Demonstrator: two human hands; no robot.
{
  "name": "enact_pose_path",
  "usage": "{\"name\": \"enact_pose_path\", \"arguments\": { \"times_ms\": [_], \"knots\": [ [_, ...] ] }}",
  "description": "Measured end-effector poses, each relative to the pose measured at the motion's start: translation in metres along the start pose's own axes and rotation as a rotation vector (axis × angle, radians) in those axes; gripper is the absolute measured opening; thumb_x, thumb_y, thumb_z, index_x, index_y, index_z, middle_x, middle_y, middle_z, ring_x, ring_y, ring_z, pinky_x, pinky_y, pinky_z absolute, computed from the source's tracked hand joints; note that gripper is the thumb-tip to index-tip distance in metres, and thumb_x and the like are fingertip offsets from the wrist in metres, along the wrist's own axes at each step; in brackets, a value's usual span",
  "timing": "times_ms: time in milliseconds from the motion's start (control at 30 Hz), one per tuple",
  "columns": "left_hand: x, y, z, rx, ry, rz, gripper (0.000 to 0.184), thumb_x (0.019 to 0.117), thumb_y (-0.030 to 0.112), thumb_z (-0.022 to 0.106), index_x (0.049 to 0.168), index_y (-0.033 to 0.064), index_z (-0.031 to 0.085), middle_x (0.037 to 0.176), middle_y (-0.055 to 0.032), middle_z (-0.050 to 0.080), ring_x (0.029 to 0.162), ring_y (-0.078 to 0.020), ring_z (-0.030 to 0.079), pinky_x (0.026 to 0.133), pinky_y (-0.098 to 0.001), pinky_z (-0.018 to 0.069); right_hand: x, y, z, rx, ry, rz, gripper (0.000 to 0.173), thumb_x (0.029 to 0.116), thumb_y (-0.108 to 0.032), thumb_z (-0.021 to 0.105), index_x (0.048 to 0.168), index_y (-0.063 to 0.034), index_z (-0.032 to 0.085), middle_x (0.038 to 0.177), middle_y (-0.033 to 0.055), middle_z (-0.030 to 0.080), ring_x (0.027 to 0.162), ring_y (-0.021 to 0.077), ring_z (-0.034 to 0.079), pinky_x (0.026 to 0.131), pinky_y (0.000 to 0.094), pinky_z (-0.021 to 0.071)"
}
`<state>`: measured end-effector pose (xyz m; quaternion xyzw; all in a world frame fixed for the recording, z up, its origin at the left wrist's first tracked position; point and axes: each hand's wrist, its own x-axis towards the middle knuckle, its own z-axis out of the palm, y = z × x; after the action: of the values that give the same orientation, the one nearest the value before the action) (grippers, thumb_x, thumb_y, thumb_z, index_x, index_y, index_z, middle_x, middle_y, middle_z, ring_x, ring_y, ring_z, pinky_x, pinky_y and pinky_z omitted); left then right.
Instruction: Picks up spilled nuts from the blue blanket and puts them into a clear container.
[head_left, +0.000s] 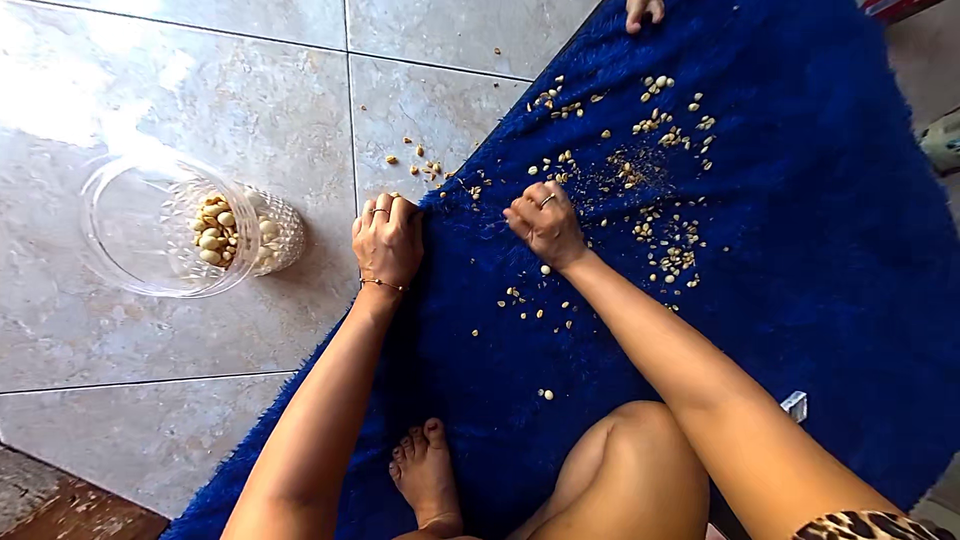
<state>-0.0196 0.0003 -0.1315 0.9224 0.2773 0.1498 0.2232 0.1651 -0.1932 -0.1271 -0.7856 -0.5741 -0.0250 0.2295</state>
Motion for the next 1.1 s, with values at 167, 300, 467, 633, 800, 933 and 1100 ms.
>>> {"name": "enact_pose_path", "arguments": {
  "times_ms": [167, 300, 467, 633, 800, 933, 1100],
  "knots": [
    [-0.001, 0.002, 0.000, 0.011, 0.002, -0.001, 0.026, 0.1031, 0.020, 0.053, 0.102, -0.0006, 0.069, 0.106, -0.0246, 0.069, 0.106, -0.0448, 0.066, 0.090, -0.0572, 0.0494, 0.017, 0.014, -0.010, -0.053, -0.016, 0.124, 0.038, 0.1050, -0.026, 0.057, 0.080, 0.0013, 0.064, 0.075, 0.0182, 0.059, 0.076, 0.0364, 0.066, 0.063, 0.0455, 0.0530],
    [0.000, 0.005, -0.006, -0.016, -0.040, -0.012, 0.026, 0.1032, 0.021, 0.055, 0.103, -0.0007, 0.070, 0.108, -0.0254, 0.069, 0.108, -0.0459, 0.065, 0.091, -0.0593, 0.0488, 0.041, 0.015, -0.037, 0.383, -0.009, 0.590, 0.031, 0.1042, -0.022, 0.056, 0.081, -0.0016, 0.062, 0.068, 0.0029, 0.055, 0.061, 0.0116, 0.053, 0.062, 0.0318, 0.0462],
    [-0.013, 0.014, -0.035, -0.188, -0.110, -0.031, 0.030, 0.0999, 0.024, 0.061, 0.119, 0.0024, 0.069, 0.123, -0.0239, 0.066, 0.118, -0.0449, 0.061, 0.096, -0.0602, 0.0467, 0.043, 0.014, -0.073, 1.375, 0.138, 1.132, 0.036, 0.1130, -0.030, 0.034, 0.081, -0.0213, 0.049, 0.062, -0.0096, 0.047, 0.046, -0.0001, 0.039, 0.042, 0.0146, 0.0321],
    [-0.058, 0.005, -0.075, -0.300, -0.056, 0.063, 0.029, 0.0979, 0.017, 0.063, 0.121, -0.0001, 0.068, 0.126, -0.0220, 0.064, 0.122, -0.0402, 0.058, 0.105, -0.0526, 0.0458, 0.049, -0.021, -0.086, 1.730, 0.305, 1.303, 0.040, 0.1111, -0.029, 0.032, 0.082, -0.0167, 0.056, 0.067, -0.0038, 0.060, 0.048, 0.0016, 0.051, 0.042, 0.0130, 0.0397],
    [-0.091, -0.014, -0.114, -0.344, 0.137, 0.101, 0.024, 0.0949, 0.012, 0.065, 0.114, -0.0020, 0.071, 0.118, -0.0213, 0.068, 0.117, -0.0344, 0.063, 0.104, -0.0442, 0.0487, 0.095, -0.098, -0.091, 1.921, 0.184, 1.173, 0.045, 0.1113, -0.028, 0.030, 0.073, -0.0178, 0.052, 0.060, -0.0053, 0.055, 0.045, 0.0008, 0.048, 0.041, 0.0122, 0.0383],
    [-0.099, -0.031, -0.160, -0.361, 0.420, 0.155, 0.019, 0.0951, 0.008, 0.066, 0.109, -0.0047, 0.069, 0.114, -0.0208, 0.068, 0.115, -0.0261, 0.064, 0.101, -0.0351, 0.0512, 0.154, -0.192, -0.080, 1.930, -0.129, 0.934, 0.045, 0.1128, -0.030, 0.029, 0.075, -0.0187, 0.050, 0.060, -0.0056, 0.052, 0.045, 0.0010, 0.045, 0.041, 0.0129, 0.0359],
    [-0.087, -0.056, -0.190, -0.341, 0.666, 0.043, 0.026, 0.0945, 0.012, 0.069, 0.116, -0.0037, 0.065, 0.117, -0.0197, 0.063, 0.115, -0.0203, 0.060, 0.094, -0.0291, 0.0499, 0.218, -0.289, -0.040, 1.564, -0.166, 0.837, 0.036, 0.1126, -0.025, 0.041, 0.081, -0.0118, 0.053, 0.064, -0.0026, 0.054, 0.046, 0.0034, 0.044, 0.041, 0.0170, 0.0357]
  ]
}}
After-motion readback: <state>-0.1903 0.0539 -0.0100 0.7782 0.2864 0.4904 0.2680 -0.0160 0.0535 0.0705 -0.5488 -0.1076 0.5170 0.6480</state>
